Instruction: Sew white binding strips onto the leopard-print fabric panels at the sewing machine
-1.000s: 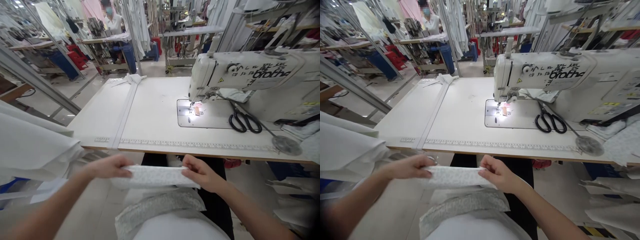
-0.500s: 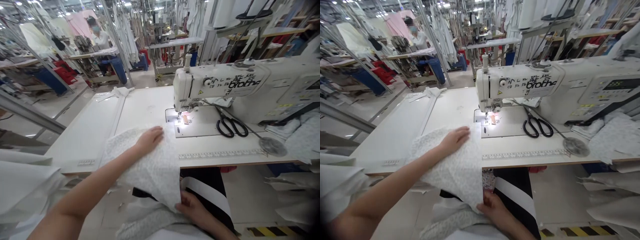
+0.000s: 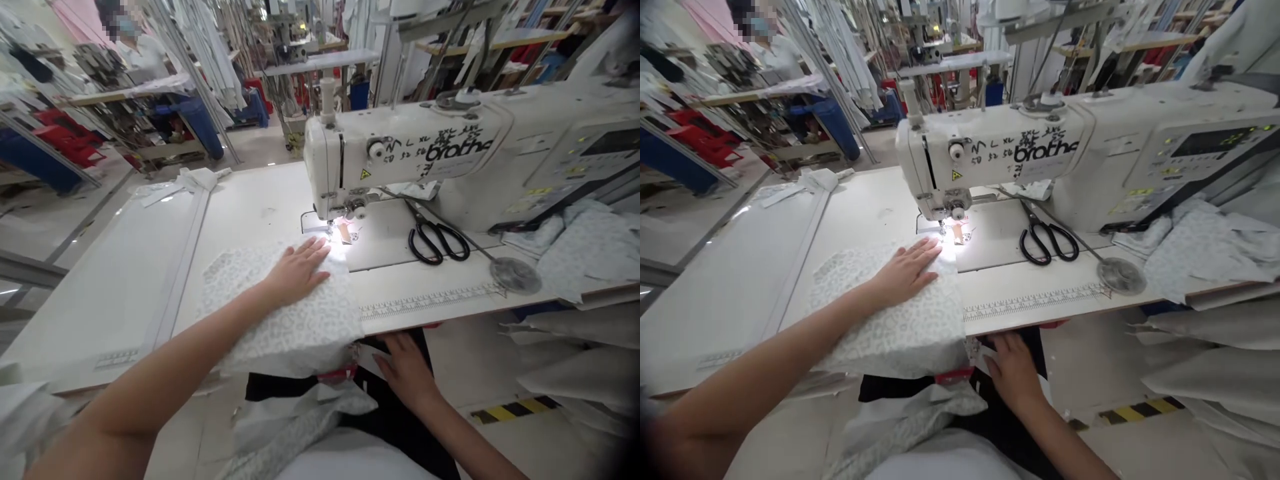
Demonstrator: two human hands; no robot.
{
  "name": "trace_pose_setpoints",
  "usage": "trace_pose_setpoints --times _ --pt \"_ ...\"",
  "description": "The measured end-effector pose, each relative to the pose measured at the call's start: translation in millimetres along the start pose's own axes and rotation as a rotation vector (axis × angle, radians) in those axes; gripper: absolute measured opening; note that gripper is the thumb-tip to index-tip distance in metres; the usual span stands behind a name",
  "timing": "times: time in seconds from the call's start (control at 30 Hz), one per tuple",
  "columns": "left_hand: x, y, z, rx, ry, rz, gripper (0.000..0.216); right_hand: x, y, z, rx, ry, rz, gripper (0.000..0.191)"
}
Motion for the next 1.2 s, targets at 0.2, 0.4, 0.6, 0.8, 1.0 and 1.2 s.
trace_pose_setpoints --times 0.2,0.4,0.6,0.8,1.0,1.2 --pt "7 -24 -48 0.137 -0.068 -0.219 0.039 -17 -6 -16 0.239 0.248 -0.019 0.009" --pt "31 -105 -112 0.159 0.464 -1.182 0.063 -56 75 -25 -0.09 0.208 0.644 0.024" --pt "22 -105 -85 -0.214 0.014 -1.928 0.052 -29 83 -38 -0.278 0.346 0.542 0.013" --pt "-2 -74 -58 -0.454 -0.378 -1.772 0.023 9 24 -32 -0.081 0.38 0.393 0.02" --pt "8 -70 -31 -0.357 -0.186 -1.669 0.036 21 32 -16 -0.055 0.19 0.64 0.026" --pt "-3 -17 12 -0.377 -0.267 -0.841 0.032 11 25 -19 -0.081 0.059 0.536 0.029"
Point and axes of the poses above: each hand's wrist, its own z-axis towards the middle knuckle, its own x-axis out of the palm, y = z × x, the point moved 1 cm from there along z, towards the middle knuckle
